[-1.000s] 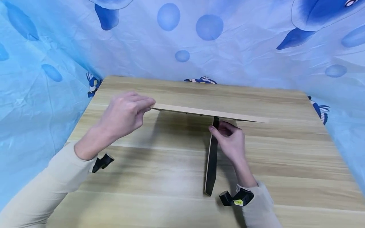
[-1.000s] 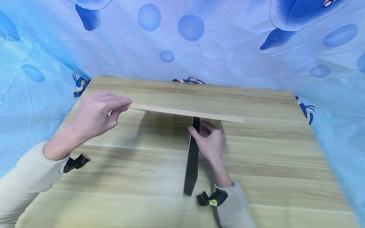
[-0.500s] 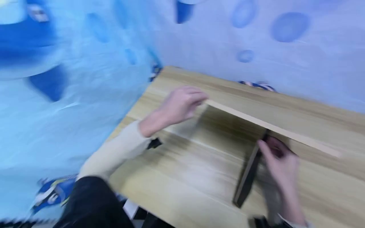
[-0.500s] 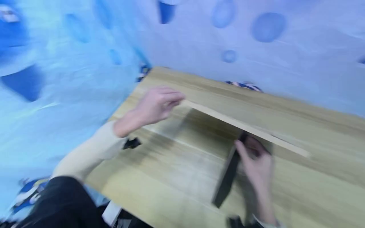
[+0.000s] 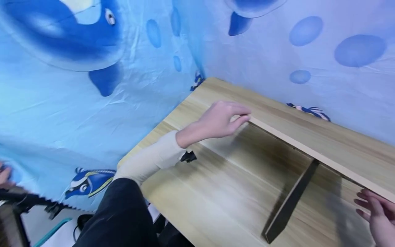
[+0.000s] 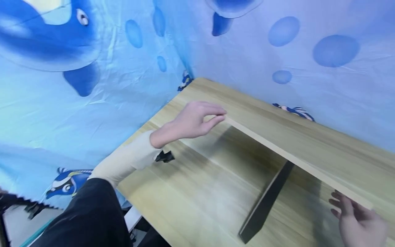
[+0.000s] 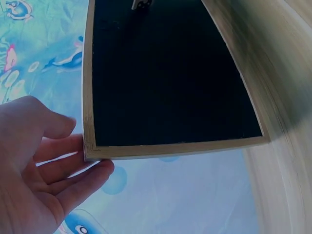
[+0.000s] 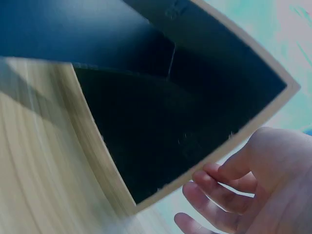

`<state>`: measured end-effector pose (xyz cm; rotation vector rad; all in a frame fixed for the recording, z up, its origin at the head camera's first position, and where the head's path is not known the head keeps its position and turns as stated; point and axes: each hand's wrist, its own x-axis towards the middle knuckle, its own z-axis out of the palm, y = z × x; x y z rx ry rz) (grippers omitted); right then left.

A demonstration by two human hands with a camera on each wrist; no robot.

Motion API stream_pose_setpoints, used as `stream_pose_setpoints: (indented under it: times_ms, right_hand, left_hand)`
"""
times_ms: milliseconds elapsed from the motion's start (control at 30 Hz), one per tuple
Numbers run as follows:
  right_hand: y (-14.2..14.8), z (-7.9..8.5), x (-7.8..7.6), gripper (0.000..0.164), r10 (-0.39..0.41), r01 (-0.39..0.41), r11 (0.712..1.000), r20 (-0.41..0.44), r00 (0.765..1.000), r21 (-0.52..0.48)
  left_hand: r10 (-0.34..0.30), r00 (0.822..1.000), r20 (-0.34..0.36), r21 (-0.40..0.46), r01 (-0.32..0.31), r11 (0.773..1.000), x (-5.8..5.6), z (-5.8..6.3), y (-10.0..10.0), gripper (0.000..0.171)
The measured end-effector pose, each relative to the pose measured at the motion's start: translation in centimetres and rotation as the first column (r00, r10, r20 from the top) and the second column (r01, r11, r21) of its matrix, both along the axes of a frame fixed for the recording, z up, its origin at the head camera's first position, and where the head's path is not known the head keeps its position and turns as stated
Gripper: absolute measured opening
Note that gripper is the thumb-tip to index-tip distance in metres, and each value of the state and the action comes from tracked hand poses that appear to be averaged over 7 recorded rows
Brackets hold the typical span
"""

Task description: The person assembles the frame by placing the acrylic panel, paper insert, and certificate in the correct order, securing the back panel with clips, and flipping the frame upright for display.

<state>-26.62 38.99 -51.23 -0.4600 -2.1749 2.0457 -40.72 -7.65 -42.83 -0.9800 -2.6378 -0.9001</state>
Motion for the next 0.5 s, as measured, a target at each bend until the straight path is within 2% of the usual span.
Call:
stream_pose_setpoints:
  times_ms: [33,100,167,233,300,400,500]
  right_hand:
    - [-0.2,0.6,-0.1,0.025,-0.05,0.049,0.997,0.017,0.999,0.066]
    - [-1.0,2.6,-0.4,0.023,-0.11,0.099,0.988,0.094,0.989,0.119]
    - [-1.8,4.5,-0.9,0.022,-0.088,0.063,0.986,0.159,0.983,0.154]
    - [-1.8,5.3,-1.6,0.024,0.011,-0.021,0.997,0.137,0.99,0.076]
    - [-1.0,5.4,-2.3,0.028,0.14,-0.144,0.989,0.127,0.982,0.021]
    - [0.0,4.4,-3.8,0.034,0.323,-0.32,0.946,0.142,0.936,-0.047]
    - [0.9,3.1,-5.0,0.035,0.419,-0.414,0.908,0.187,0.888,-0.066]
  left_hand:
    - [0.014,1.0,-0.005,0.025,-0.013,1.0,0.0,-0.1,0.2,0.027]
    - [0.033,0.999,-0.027,0.084,-0.03,0.996,0.1,-0.4,0.5,0.025]
    - [0.059,0.997,-0.045,0.152,-0.052,0.987,0.2,-0.8,0.7,0.024]
    - [0.089,0.996,-0.027,0.214,-0.081,0.973,0.3,-1.3,0.7,0.025]
    - [0.112,0.994,0.017,0.267,-0.112,0.957,0.2,-1.6,1.1,0.026]
    - [0.152,0.982,0.116,0.309,-0.181,0.934,0.2,-1.9,1.0,0.028]
    - [0.178,0.966,0.188,0.311,-0.231,0.922,0.1,-2.1,1.1,0.026]
